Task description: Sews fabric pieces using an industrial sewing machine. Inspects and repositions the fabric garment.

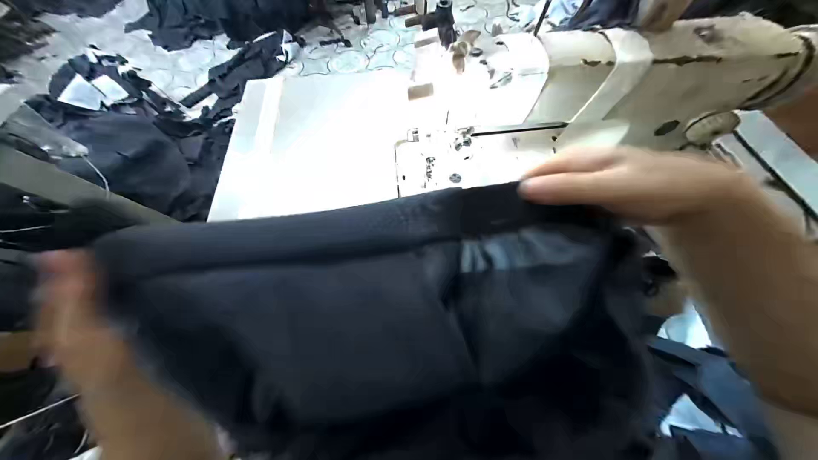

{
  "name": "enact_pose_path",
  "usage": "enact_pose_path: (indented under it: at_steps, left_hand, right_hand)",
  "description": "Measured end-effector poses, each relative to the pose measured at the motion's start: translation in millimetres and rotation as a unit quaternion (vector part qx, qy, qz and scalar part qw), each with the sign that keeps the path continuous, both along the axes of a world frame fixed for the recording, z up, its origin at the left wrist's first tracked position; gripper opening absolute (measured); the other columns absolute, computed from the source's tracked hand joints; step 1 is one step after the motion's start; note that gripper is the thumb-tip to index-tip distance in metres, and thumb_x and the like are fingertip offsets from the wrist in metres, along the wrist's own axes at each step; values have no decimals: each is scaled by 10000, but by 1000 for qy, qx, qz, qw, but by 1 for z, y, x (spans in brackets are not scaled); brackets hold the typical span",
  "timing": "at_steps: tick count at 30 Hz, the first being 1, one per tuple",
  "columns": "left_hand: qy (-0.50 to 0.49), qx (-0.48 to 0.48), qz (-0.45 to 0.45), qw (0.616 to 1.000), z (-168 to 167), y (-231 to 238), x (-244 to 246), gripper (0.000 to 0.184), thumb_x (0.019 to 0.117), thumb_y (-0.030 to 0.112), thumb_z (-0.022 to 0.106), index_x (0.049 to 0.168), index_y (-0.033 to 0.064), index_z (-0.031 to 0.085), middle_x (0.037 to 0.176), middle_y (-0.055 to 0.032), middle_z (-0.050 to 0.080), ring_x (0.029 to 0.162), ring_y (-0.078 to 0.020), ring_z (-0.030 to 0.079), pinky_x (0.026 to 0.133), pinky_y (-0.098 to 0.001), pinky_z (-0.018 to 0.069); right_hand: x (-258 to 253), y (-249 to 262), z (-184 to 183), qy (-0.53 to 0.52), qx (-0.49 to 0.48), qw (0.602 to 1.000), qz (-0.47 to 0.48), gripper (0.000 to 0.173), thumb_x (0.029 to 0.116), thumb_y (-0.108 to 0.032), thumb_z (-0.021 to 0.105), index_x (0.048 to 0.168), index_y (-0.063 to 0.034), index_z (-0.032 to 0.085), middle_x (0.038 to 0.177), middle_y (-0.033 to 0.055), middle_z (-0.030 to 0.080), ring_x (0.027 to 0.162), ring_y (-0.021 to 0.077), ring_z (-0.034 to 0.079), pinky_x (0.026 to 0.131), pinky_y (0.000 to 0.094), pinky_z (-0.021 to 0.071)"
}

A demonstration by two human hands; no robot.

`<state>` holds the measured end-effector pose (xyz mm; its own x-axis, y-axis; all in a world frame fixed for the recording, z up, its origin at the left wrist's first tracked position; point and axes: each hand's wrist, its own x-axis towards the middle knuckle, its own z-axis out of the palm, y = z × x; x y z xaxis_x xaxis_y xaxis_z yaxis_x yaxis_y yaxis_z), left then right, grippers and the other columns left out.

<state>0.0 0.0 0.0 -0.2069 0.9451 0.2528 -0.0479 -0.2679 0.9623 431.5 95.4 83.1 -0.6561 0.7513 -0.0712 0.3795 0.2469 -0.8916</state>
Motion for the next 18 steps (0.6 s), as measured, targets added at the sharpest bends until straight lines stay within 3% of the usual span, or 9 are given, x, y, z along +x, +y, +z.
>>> enact_pose_path:
  at_steps: [2,4,6,8,9,10,11,14,18]
  left_hand:
    - [-31,-139,67,987,-26,41,37,313,1101,213,330,1081,213,642,903,127,735,846,24,700,761,-207,609]
    - [2,-250,65,966,-61,70,43,223,1098,168,417,1061,88,622,863,36,703,802,-44,693,758,-266,604]
    - [73,-277,110,952,-81,88,51,209,1071,179,533,968,15,613,817,-1,653,737,-53,653,732,-265,575]
    - [105,-230,112,961,-91,99,52,226,1066,196,525,1082,2,640,963,-26,661,845,-62,643,802,-294,550]
    - [92,-205,69,972,-92,103,48,346,1067,195,444,1309,16,612,1182,-41,668,1011,-68,648,906,-302,539]
    - [67,-197,22,978,-91,109,46,445,1063,203,348,1427,49,552,1315,-29,647,1115,-63,635,966,-294,519]
    - [22,-201,-15,979,-88,114,46,473,1075,216,266,1430,85,550,1334,2,655,1135,-50,640,975,-273,524]
    - [-33,-244,10,969,-87,129,51,339,1106,267,309,1075,166,631,929,65,729,863,-30,705,770,-254,604]
    - [-14,-285,58,957,-91,141,49,207,1090,259,480,1089,101,614,909,20,705,839,-53,696,769,-273,597]
  right_hand:
    - [-13,31,-46,-173,-31,981,-79,284,1080,-237,501,996,-45,693,857,41,655,788,100,616,749,319,520]
    - [-19,56,-98,-284,-23,955,-78,421,1106,-275,458,1111,92,663,1035,274,657,1005,382,631,911,584,462]
    - [-26,71,-131,-369,12,925,-88,470,1110,-293,416,1142,112,652,1084,333,654,1090,489,629,929,665,442]
    - [-35,76,-141,-429,17,894,-125,478,1105,-329,411,1154,76,660,1101,307,671,1113,481,643,908,660,475]
    - [-39,78,-141,-451,19,882,-133,478,1102,-343,418,1142,65,665,1102,295,677,1112,472,647,892,649,483]
    - [-42,80,-140,-469,18,873,-135,483,1101,-356,422,1145,58,668,1117,290,679,1122,466,646,890,642,483]
    - [-43,81,-138,-481,17,866,-136,483,1099,-364,426,1157,50,669,1128,285,680,1125,462,646,888,639,484]
    - [-45,81,-134,-498,8,854,-152,471,1097,-365,431,1245,19,658,1159,274,682,1142,459,644,895,641,488]
    - [-36,80,-137,-464,7,870,-166,414,1091,-351,465,1139,6,669,1075,267,690,1089,459,660,853,641,494]
